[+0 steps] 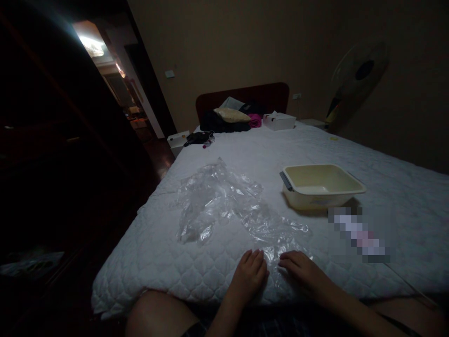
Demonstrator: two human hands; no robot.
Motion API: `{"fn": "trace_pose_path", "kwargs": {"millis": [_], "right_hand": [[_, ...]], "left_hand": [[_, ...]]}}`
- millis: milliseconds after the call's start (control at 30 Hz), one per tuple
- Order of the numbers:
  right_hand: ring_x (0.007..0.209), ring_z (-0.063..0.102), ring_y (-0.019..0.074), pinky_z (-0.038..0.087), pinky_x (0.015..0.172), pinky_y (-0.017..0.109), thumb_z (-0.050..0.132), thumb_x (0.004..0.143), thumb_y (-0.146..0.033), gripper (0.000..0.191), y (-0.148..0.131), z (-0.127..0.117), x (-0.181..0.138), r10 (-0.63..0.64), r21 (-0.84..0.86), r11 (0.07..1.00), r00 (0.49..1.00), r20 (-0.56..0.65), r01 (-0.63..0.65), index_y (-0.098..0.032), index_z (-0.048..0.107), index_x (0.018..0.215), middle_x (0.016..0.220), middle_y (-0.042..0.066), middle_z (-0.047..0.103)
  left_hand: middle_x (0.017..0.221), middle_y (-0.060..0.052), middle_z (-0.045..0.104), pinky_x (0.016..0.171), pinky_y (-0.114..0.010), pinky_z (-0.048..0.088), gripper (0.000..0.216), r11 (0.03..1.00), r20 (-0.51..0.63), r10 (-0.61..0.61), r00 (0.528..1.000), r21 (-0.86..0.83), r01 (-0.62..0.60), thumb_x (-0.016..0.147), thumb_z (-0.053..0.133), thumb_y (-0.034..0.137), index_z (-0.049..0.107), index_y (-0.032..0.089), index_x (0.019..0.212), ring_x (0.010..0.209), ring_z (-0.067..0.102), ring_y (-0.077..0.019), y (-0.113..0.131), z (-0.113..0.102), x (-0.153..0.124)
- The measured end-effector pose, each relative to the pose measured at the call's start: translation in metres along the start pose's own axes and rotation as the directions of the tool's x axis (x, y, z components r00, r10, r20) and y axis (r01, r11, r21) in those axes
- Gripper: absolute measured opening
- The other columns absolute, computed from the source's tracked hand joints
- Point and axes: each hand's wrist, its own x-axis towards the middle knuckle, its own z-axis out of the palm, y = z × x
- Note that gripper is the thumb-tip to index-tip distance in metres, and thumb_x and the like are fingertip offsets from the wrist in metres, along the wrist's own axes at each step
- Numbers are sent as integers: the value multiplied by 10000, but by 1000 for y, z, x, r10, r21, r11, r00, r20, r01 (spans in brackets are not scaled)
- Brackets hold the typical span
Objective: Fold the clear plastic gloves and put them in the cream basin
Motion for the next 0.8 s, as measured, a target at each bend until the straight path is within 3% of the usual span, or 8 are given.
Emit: {"fn": "trace_pose_path", "kwargs": {"millis": [233,800], "right_hand": [[928,578,182,445,808,365,367,897,-107,280,5,12,-9,-201,-177,965,979,-28,193,-185,577,1064,1017,82,651],[947,587,184,459,840,397,392,878,-90,287,5,18,-14,-226,-234,952,970,-95,199,-176,578,1079,1001,96,660]], "left_hand": [[1081,-87,615,930,-403,400,184,999,27,20,999,34,-21,887,437,195,560,153,1017,1091,526,-208,0,3,-3],[1217,-83,543,986,-428,336,231,996,115,45,992,72,-53,910,428,203,526,173,1117,1203,426,-217,-2,5,-8]]}}
